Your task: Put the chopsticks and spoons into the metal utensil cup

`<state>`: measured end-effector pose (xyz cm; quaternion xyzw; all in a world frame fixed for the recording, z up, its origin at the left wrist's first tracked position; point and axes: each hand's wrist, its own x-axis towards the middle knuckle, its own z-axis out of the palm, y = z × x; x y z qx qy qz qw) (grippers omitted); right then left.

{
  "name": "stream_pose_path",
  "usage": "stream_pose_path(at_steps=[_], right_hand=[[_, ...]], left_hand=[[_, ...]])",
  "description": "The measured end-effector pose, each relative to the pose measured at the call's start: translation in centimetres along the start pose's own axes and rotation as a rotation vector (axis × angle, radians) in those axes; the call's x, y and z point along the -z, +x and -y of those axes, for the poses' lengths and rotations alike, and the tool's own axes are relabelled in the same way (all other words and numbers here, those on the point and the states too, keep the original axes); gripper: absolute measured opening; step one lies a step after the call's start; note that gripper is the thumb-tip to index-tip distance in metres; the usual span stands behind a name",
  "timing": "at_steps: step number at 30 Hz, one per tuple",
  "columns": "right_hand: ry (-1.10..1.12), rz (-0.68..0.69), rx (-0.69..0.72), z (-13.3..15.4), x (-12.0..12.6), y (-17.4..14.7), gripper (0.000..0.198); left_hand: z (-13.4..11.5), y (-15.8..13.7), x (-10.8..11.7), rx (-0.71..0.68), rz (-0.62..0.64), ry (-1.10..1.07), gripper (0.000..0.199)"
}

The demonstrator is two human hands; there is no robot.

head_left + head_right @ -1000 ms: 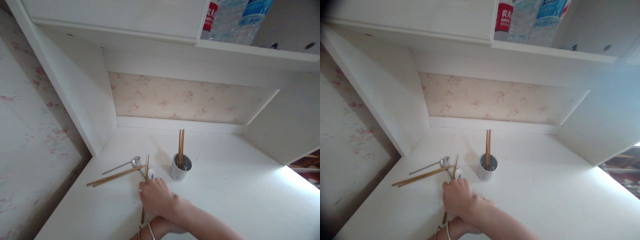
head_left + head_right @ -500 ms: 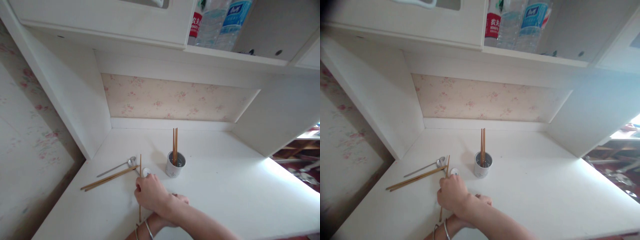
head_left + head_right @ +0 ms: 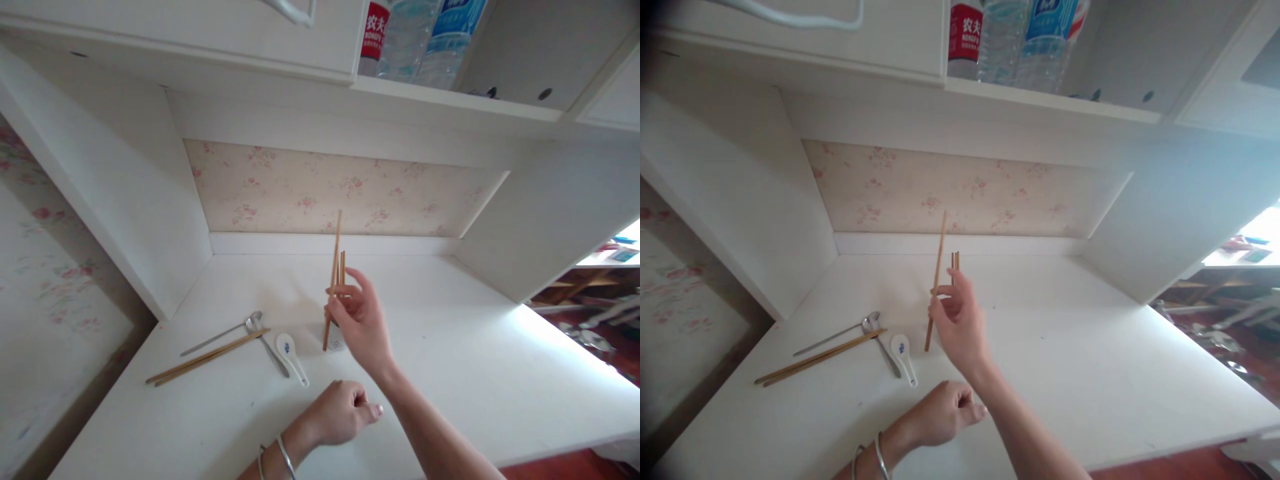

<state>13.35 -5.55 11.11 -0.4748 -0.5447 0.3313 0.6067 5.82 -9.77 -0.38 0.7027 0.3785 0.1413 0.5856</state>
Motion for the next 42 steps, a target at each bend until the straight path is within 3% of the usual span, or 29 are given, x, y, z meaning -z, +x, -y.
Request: stream_pose_path(at_steps=[2, 5, 10, 23, 31, 37, 42], right_hand=[[0.058, -0.114, -0.016, -0.7, 1.6, 1.8, 0.057], [0.042, -0.203, -0.029, -2.0, 3.7, 4.0, 0.046], [-0.032, -0.202, -0.102, -4.5, 5.5, 5.6, 0.029], [-0.422, -0.051, -0.074, -8.4, 5.3, 4.0, 0.026], [-0.421, -0.003, -0.015, -9.2, 5.6, 3.5, 0.022], [-0.338, -0.016, -0.066, -9.7, 5.6, 3.1, 0.017], [-0.217, -0.011, -0.146, -9.9, 5.6, 2.5, 0.026]], left_hand=[[-0.2, 0.0, 0.1, -0.004, -0.02, 0.028, 0.039], [-0.4, 0.0, 0.3, -0.003, -0.013, 0.016, 0.039], [-0.5, 0.1, 0.4, 0.014, -0.013, 0.01, 0.037], [-0.5, 0.8, 0.3, 0.028, -0.034, 0.001, 0.035], [-0.6, 1.1, 0.3, 0.054, -0.034, -0.007, 0.033], [-0.8, 1.2, 0.3, 0.066, -0.029, -0.012, 0.032], [-1.1, 1.2, 0.3, 0.065, -0.041, -0.006, 0.033]])
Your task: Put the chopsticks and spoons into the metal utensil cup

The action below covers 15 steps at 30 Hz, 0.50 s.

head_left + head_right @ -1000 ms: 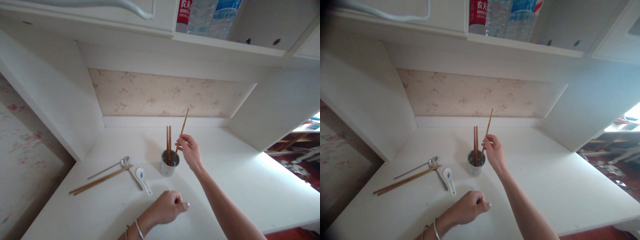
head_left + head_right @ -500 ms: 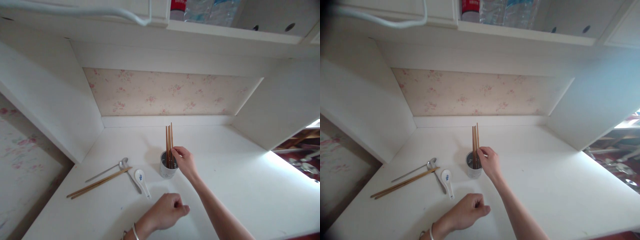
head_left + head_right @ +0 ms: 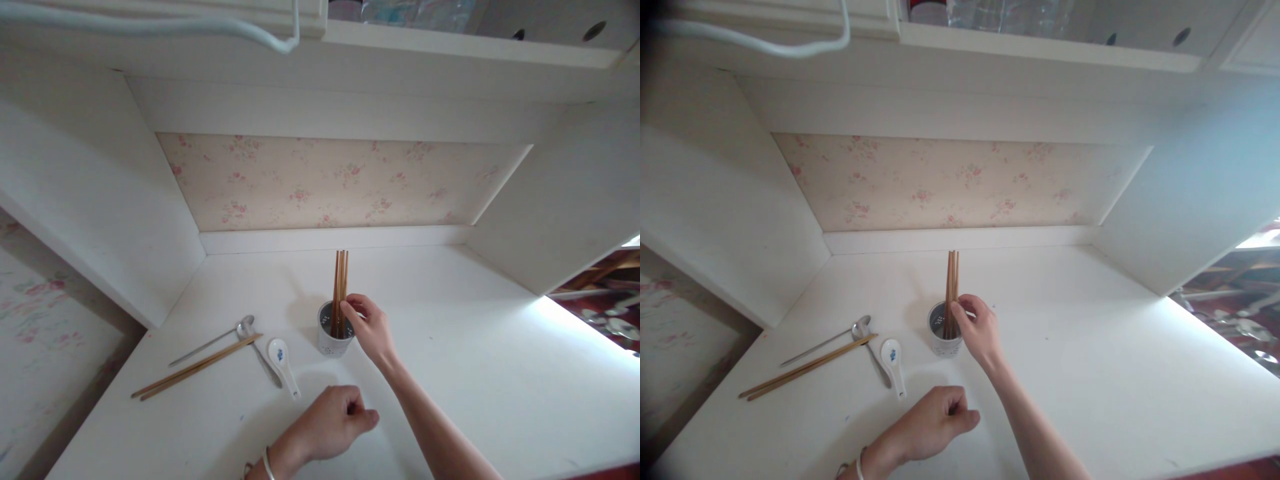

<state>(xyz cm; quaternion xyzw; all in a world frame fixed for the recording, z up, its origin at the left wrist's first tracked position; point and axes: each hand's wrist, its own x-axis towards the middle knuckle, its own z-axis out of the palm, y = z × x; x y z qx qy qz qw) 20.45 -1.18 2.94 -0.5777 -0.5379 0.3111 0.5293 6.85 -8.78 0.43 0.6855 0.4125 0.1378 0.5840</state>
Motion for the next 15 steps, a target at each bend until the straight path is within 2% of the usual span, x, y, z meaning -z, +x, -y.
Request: stream_pose_path(at_steps=[7, 12, 15], right_hand=[[0.191, 0.014, 0.003, -2.4, -0.1, -1.1, 0.034], [0.278, 0.135, 0.043, -4.1, -0.3, -2.2, 0.044], [0.281, 0.197, 0.042, -4.6, -0.3, -2.8, 0.052]], left_hand=[[0.3, 0.0, -0.1, 0.004, -0.002, -0.021, 0.034], [0.0, -0.2, 0.0, -0.002, 0.016, 0.028, 0.035], [-1.0, -2.0, 0.4, 0.043, 0.062, 0.029, 0.034]])
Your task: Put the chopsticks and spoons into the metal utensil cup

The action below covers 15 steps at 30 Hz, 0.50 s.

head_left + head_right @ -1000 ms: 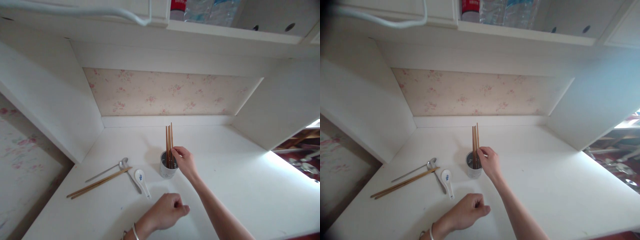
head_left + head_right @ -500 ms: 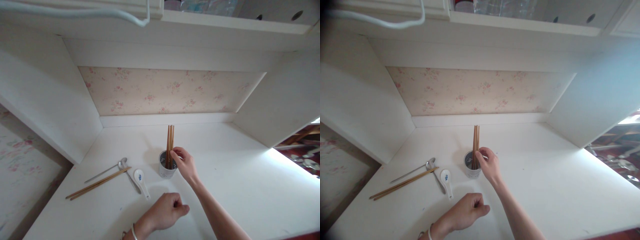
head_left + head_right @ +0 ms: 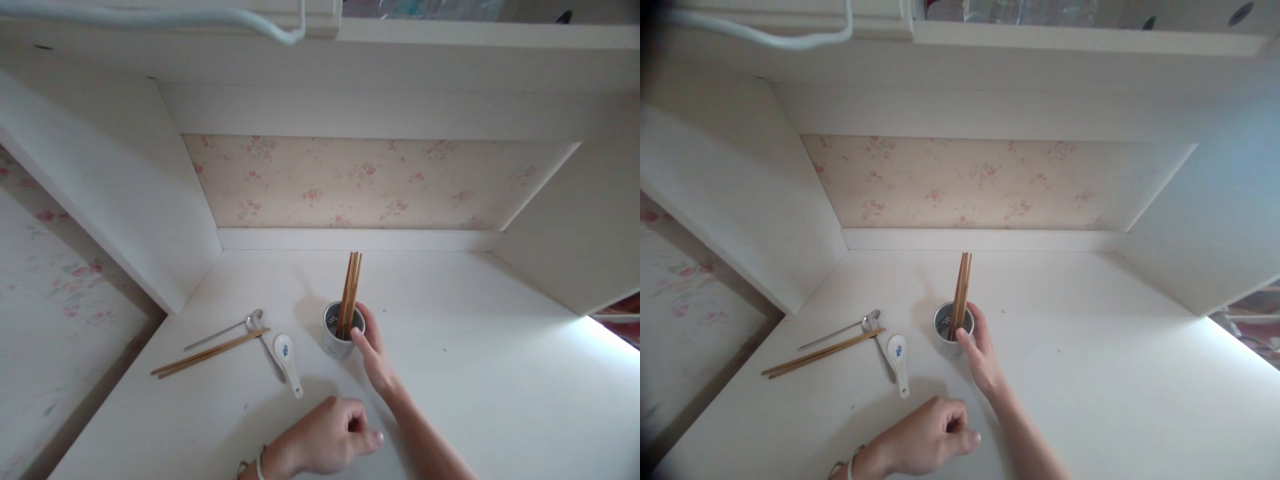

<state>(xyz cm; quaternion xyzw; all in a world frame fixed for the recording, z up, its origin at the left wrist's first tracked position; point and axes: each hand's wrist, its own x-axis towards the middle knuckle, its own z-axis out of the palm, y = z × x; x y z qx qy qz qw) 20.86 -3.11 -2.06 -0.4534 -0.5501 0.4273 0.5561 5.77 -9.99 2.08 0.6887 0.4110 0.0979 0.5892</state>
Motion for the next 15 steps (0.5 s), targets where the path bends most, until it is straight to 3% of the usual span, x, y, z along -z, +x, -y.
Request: stream_pose_path(at_steps=[4, 7, 11, 13, 15], right_hand=[[0.02, 0.041, -0.022, -0.1, -0.1, -0.1, 0.057], [0.057, 0.037, -0.036, 0.1, -0.2, 0.2, 0.055], [0.101, 0.027, -0.057, 0.5, -0.2, 0.3, 0.053], [0.127, 0.027, -0.062, 0.7, -0.2, 0.3, 0.052], [0.155, 0.033, -0.063, 0.8, -0.1, 0.3, 0.052]], left_hand=[[-1.6, -4.5, 1.9, 0.099, 0.031, -0.023, 0.034], [-1.5, -7.1, 5.1, 0.05, -0.161, 0.064, 0.036], [2.6, -8.3, 10.6, 0.089, -0.617, 0.437, 0.035], [5.3, -8.6, 13.0, 0.065, -0.757, 0.647, 0.03], [7.6, -9.0, 14.8, 0.084, -0.793, 0.813, 0.029]])
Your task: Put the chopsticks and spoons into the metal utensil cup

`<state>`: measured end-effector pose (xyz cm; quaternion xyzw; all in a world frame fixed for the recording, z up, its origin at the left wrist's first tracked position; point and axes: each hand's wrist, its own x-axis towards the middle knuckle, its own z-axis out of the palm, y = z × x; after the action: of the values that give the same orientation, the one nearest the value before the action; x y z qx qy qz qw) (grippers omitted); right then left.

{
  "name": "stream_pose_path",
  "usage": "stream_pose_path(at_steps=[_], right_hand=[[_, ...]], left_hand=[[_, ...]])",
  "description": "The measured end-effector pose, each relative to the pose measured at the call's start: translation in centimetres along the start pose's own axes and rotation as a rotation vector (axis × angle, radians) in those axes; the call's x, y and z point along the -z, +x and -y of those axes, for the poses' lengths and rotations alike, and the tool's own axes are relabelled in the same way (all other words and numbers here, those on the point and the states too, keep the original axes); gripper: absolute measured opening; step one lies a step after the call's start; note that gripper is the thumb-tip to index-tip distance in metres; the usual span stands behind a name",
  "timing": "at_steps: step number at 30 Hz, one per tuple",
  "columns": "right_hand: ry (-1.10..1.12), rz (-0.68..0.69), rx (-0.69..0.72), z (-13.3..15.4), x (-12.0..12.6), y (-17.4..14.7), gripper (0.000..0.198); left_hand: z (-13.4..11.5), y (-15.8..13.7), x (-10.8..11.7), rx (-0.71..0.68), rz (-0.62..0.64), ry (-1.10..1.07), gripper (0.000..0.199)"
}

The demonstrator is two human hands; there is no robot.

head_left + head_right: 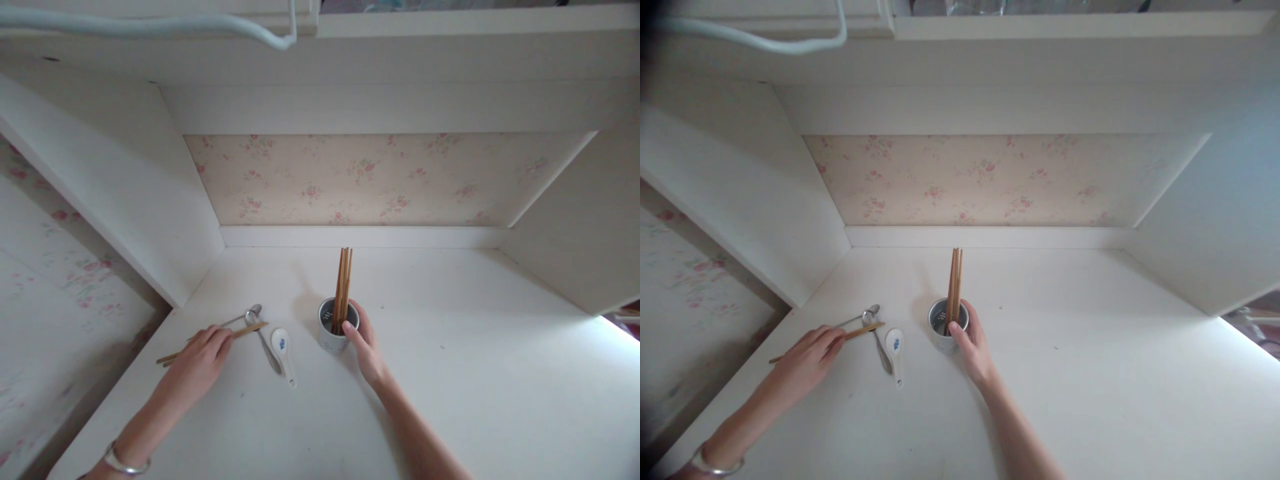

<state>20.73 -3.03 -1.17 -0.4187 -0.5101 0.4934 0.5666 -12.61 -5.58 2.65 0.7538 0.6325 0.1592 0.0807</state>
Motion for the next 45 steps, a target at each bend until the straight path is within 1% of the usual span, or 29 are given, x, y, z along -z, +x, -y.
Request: stream_pose_path(at_steps=[1, 3, 7, 12, 16, 19, 23, 25, 26, 28, 30, 32, 35, 38, 42, 45], right_hand=[[0.012, 0.003, 0.001, 0.1, 0.0, 0.0, 0.051], [0.026, 0.01, 0.004, 0.2, 0.0, -0.1, 0.05], [0.007, -0.005, 0.038, 0.1, 0.1, 0.0, 0.048], [0.002, -0.011, 0.073, 0.0, 0.1, 0.2, 0.047], [0.0, 0.008, 0.071, 0.2, 0.1, 0.2, 0.046], [-0.01, 0.01, 0.064, 0.4, 0.1, 0.2, 0.046], [-0.008, 0.005, 0.059, 0.3, 0.2, 0.3, 0.047], [0.006, 0.007, 0.053, 0.3, 0.2, 0.4, 0.046], [0.014, 0.007, 0.053, 0.2, 0.3, 0.4, 0.046], [0.022, 0.009, 0.053, 0.3, 0.3, 0.3, 0.046], [0.016, 0.012, 0.051, 0.4, 0.4, 0.3, 0.047], [0.007, 0.016, 0.047, 0.5, 0.4, 0.2, 0.047], [0.007, 0.023, 0.057, 0.6, 0.3, 0.3, 0.047], [0.003, 0.02, 0.08, 0.5, 0.3, 0.3, 0.047], [0.0, 0.029, 0.081, 0.6, 0.4, 0.4, 0.046], [0.003, 0.038, 0.078, 0.7, 0.4, 0.5, 0.046]], left_hand=[[1.0, 0.1, -0.2, 0.002, 0.01, 0.059, 0.031], [2.3, 0.0, -0.4, 0.0, 0.06, 0.151, 0.034], [3.2, 0.3, -1.0, -0.002, 0.118, 0.218, 0.038], [3.6, 1.3, -1.5, -0.01, 0.148, 0.116, 0.032], [3.2, 2.0, -1.1, -0.011, 0.171, 0.035, 0.028], [2.3, 2.4, -0.3, 0.0, 0.113, 0.008, 0.026], [0.0, 3.1, 1.7, -0.037, -0.09, 0.012, 0.029], [-1.8, 3.8, 3.3, -0.054, -0.201, -0.024, 0.032], [-2.8, 4.2, 4.1, -0.045, -0.237, -0.066, 0.034], [-5.2, 5.3, 5.7, 0.041, -0.295, -0.19, 0.037], [-7.9, 6.4, 6.8, 0.117, -0.296, -0.399, 0.041], [-10.6, 7.5, 7.2, 0.121, -0.308, -0.625, 0.045], [-14.3, 9.1, 6.5, 0.046, -0.288, -0.814, 0.047], [-16.9, 10.7, 4.5, -0.014, -0.216, -0.881, 0.045], [-18.4, 12.2, 2.0, -0.035, -0.135, -0.894, 0.045], [-18.8, 12.9, 1.5, -0.031, -0.128, -0.947, 0.045]])
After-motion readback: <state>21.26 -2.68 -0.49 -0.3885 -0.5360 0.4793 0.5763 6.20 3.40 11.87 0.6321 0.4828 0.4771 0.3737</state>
